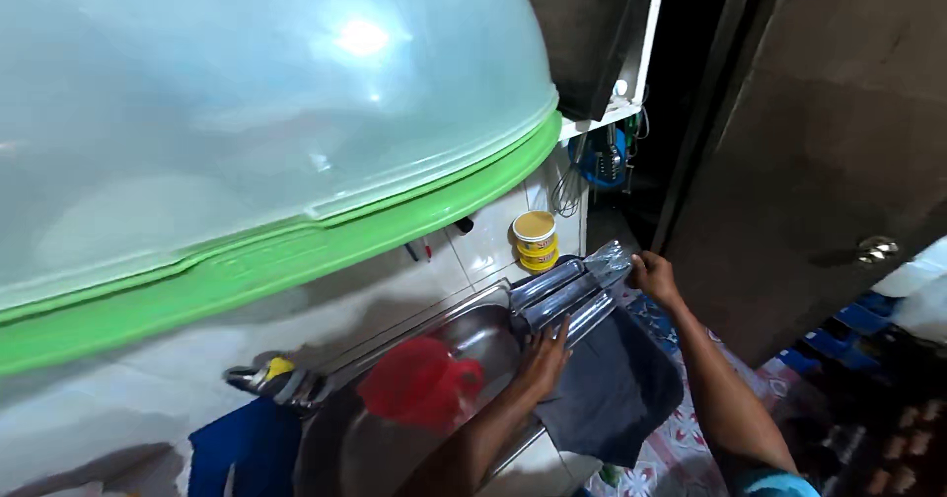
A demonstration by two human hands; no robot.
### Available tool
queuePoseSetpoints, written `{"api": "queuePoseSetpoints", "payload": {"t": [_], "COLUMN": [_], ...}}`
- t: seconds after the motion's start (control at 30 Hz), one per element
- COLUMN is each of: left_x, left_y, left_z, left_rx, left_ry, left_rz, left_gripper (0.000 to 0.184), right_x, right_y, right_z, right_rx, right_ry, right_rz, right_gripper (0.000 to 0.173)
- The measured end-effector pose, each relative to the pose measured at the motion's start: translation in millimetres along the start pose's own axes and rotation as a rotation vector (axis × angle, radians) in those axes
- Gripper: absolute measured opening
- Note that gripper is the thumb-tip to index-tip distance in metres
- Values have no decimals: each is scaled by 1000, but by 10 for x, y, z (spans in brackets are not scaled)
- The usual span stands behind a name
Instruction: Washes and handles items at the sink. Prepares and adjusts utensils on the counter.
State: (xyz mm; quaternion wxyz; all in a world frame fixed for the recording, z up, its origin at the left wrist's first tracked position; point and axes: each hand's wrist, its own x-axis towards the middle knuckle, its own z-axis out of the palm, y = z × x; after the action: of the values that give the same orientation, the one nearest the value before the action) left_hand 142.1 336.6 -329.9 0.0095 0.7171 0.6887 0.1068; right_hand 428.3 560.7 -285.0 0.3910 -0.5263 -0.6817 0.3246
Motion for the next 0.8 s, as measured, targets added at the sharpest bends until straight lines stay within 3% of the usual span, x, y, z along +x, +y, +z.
{"api": "queuePoseSetpoints", "payload": {"t": [0.17,0.2,0.3,0.33,0.37,0.47,0.53,0.63,0.8], "left_x": [321,332,392,412,420,404,431,516,402], "left_y": [-229,-295,-404,-394,-381,-346,-329,-275,-29], "left_z": [431,522,593,578,580,648,697,742,511], "left_rx": [117,116,131,132,128,143,168,203,76], "left_ry": [180,170,132,125,124,154,177,194,151], "left_rz": [23,15,-12,-30,-52,-116,-135,-171,-138], "left_gripper": [52,51,50,50,50,52,51,52,63], "right_x": [315,352,217,72,-121,-623,-613,-325,18], "right_y": [365,449,407,339,275,326,618,921,1203], "right_z": [570,657,666,664,705,991,1183,1280,1374], "right_rx": [361,302,-237,-383,-481,-678,-741,-770,-781], "right_ry": [22,46,217,228,195,-137,-210,-172,-140], "right_rz": [231,209,-63,-186,-312,-543,-600,-619,-725], "right_gripper": [38,40,62,62,59,61,58,46,48]}}
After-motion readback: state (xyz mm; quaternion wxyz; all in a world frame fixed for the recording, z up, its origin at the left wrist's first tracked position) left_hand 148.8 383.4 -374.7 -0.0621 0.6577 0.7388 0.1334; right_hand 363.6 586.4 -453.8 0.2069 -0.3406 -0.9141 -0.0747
